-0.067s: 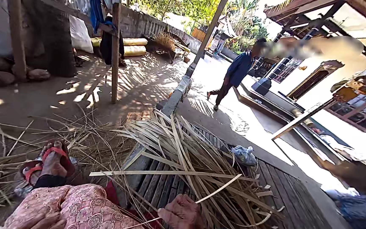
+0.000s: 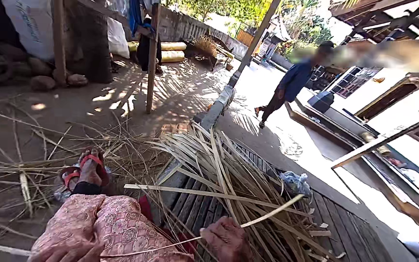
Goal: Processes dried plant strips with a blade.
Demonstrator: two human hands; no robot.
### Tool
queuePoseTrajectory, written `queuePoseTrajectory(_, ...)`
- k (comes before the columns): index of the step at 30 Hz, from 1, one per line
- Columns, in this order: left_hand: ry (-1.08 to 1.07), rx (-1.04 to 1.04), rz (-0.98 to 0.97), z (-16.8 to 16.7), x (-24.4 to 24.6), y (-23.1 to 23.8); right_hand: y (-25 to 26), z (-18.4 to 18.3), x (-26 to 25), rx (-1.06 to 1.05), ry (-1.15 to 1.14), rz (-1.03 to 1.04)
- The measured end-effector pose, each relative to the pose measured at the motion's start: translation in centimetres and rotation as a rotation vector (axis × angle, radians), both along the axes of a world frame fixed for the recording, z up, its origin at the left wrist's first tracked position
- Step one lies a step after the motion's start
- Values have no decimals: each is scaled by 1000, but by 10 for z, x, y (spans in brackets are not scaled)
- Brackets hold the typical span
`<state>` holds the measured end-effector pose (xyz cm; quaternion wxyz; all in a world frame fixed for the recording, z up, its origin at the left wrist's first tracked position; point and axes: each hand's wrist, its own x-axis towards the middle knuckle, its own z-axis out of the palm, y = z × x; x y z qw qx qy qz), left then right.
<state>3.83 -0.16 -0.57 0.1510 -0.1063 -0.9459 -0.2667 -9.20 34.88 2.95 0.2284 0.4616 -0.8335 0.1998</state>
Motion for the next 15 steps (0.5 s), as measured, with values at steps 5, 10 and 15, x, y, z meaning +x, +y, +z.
queuePoseTrajectory(5, -177, -51, 165, -38, 74, -30, 23, -2, -26, 93, 38, -71)
queuePoseTrajectory(10, -367, 18, 453, -47, 156, -58, 40, 4, -68, 121, 75, -136)
queuePoseTrajectory(15, -287, 8, 831, -67, 218, -74, 16, 6, -85, 196, 43, 37)
